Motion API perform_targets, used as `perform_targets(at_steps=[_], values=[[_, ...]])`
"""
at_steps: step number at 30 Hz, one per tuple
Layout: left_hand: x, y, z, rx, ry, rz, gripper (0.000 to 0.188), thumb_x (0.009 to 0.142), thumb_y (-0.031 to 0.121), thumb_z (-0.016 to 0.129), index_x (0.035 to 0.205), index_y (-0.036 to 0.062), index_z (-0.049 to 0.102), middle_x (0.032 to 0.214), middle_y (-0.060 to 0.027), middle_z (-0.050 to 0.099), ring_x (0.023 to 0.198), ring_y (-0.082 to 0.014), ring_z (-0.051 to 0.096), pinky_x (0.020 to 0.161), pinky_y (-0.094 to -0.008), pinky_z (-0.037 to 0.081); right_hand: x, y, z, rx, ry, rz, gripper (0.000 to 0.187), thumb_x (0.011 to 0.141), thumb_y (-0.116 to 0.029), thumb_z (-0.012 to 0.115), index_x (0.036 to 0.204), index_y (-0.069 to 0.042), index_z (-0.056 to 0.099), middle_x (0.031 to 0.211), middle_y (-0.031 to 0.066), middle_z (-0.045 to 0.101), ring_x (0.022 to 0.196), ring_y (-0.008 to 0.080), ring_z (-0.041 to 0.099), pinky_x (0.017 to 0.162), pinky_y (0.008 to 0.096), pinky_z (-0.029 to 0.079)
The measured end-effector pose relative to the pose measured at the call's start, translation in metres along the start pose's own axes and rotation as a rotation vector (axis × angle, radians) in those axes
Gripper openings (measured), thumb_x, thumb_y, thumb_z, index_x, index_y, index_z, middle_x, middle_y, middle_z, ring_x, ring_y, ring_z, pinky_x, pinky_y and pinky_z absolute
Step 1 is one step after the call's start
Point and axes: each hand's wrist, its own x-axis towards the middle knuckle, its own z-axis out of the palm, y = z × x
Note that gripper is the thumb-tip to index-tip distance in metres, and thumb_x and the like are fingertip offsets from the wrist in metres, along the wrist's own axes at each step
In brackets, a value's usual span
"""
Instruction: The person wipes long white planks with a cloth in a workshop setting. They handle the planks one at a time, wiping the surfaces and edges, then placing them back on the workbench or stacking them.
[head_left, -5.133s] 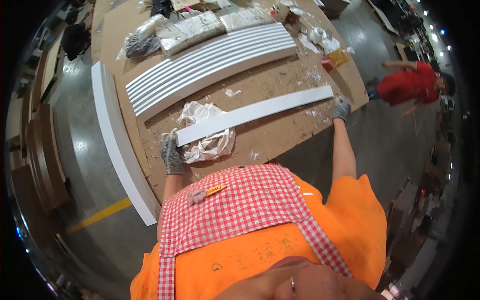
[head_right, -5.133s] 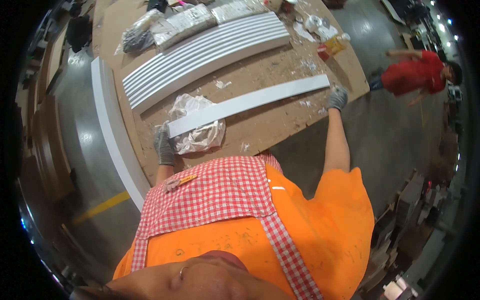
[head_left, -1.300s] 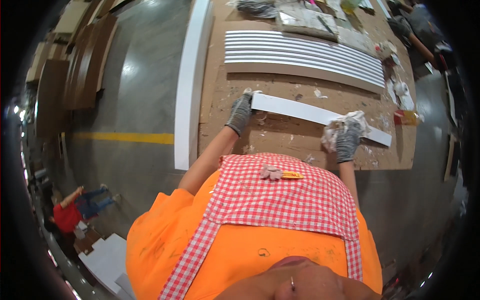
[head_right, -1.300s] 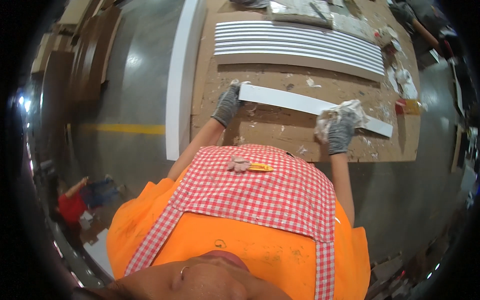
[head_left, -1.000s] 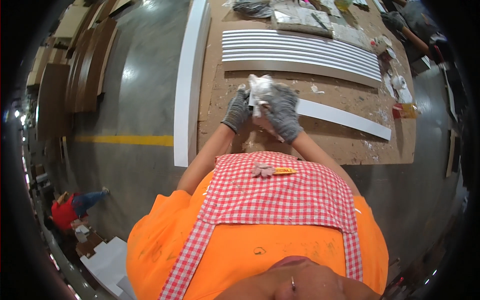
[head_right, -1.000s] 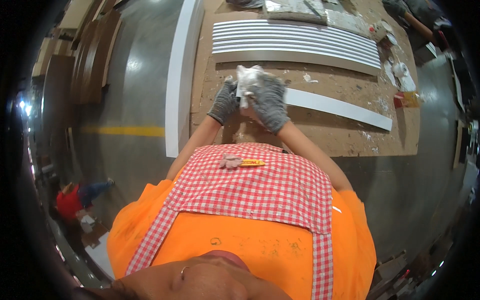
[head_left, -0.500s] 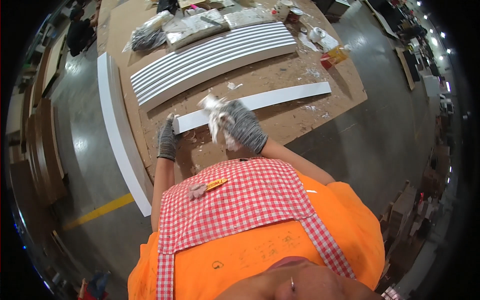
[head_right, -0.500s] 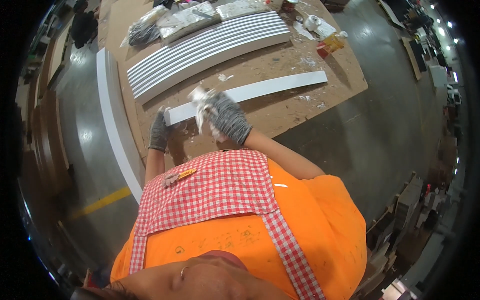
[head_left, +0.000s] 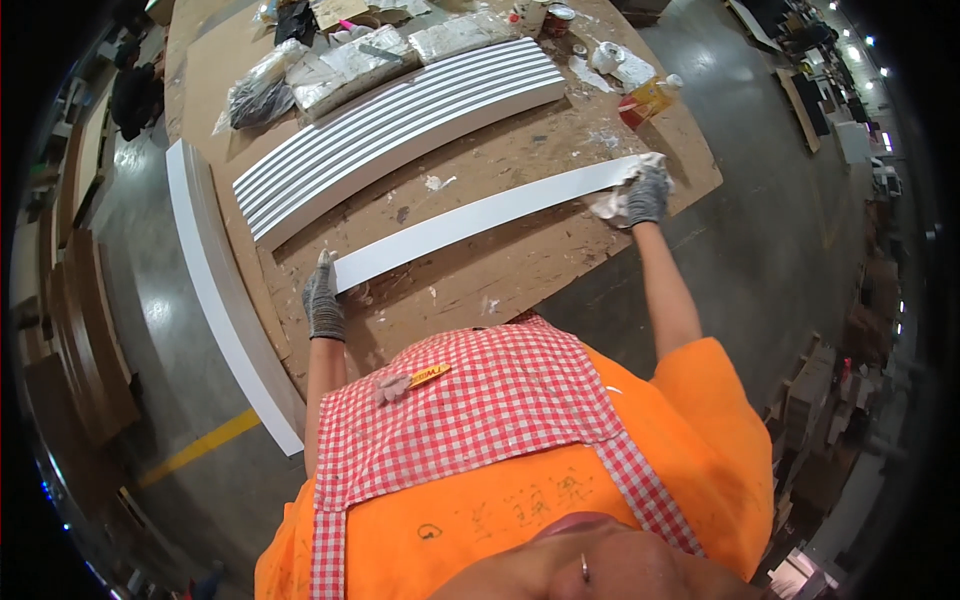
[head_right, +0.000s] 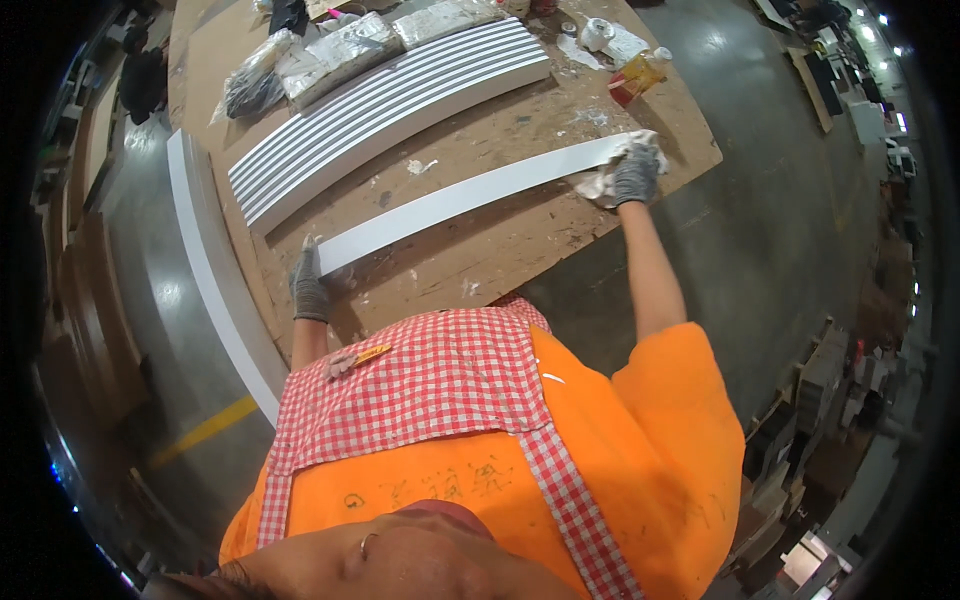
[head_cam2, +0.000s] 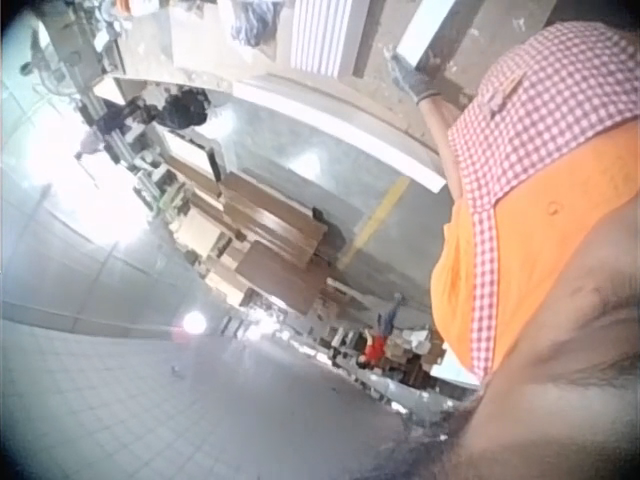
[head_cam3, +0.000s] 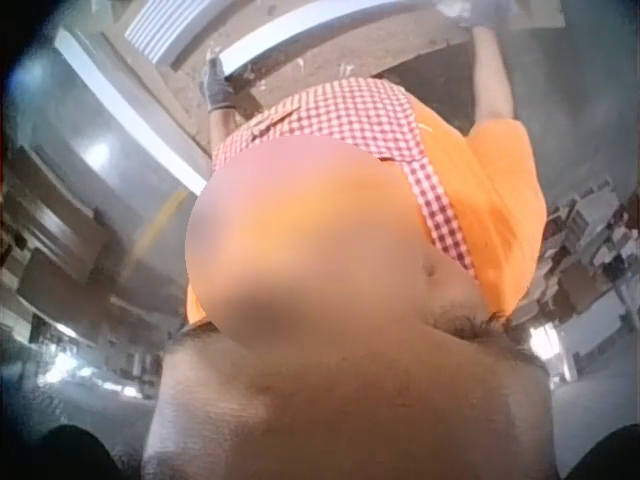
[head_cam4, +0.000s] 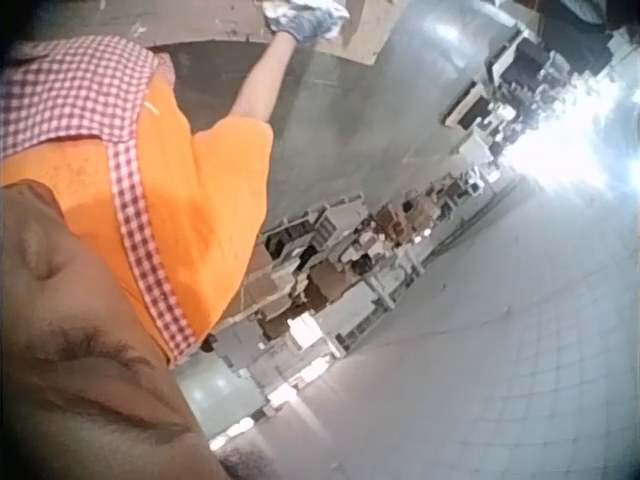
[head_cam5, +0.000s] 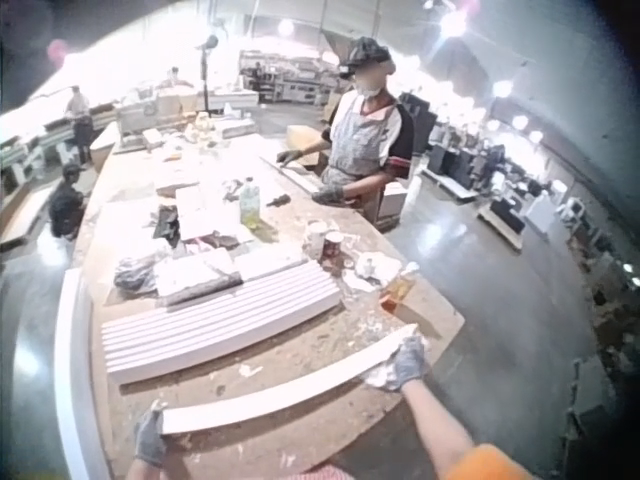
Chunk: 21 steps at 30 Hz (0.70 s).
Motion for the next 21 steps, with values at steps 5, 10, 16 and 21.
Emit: perform_targets(at_steps=[5, 10, 16, 21], values=[[-0.028, 0.030, -0.003, -0.340, -0.284, -0.080, 0.050, 0.088, 0.041, 0.060, 0.116, -0.0008, 0.057, 0.088, -0.0096, 0.063, 0.068, -0.0180, 0.060, 0.055, -0.0306, 0.053, 0.044, 0.005, 0.000, -0.322, -0.174, -0.135, 0.023, 0.083, -0.025, 0.054, 0.094, -0.007, 0.063, 0.093, 0.0195, 0.062, 0.089, 0.0330, 0.061, 0.077, 0.0436, 0.049], [-0.063, 0.049, -0.008, 0.143, -0.417, 0.137, 0.047, 0.081, 0.012, 0.068, 0.124, 0.0031, 0.052, 0.097, -0.0084, 0.064, 0.082, -0.0141, 0.062, 0.063, -0.0265, 0.052, 0.059, 0.021, -0.015, 0.197, -0.020, 0.053, 0.028, 0.084, -0.032, 0.060, 0.094, -0.007, 0.068, 0.095, 0.0153, 0.066, 0.082, 0.0272, 0.064, 0.073, 0.0385, 0.051], [-0.057, 0.058, -0.009, 0.431, -0.405, 0.436, 0.042, 0.075, 0.004, 0.072, 0.115, 0.0045, 0.061, 0.102, -0.0041, 0.065, 0.089, -0.0120, 0.062, 0.077, -0.0265, 0.052, 0.002, -0.021, -0.070, 0.906, -0.530, 0.028, 0.045, 0.087, -0.010, 0.058, 0.131, -0.008, 0.049, 0.117, 0.0104, 0.058, 0.102, 0.0175, 0.057, 0.087, 0.0295, 0.048], [-0.054, 0.054, 0.006, 0.493, -0.260, 1.185, 0.019, 0.072, -0.004, 0.071, 0.087, 0.0075, 0.071, 0.116, -0.0137, 0.062, 0.109, -0.0247, 0.058, 0.092, -0.0325, 0.048, -0.059, -0.062, -0.078, 0.666, -0.710, 0.057, 0.065, 0.078, -0.001, 0.061, 0.139, -0.007, 0.039, 0.108, 0.0088, 0.061, 0.086, 0.0143, 0.056, 0.072, 0.0263, 0.050]])
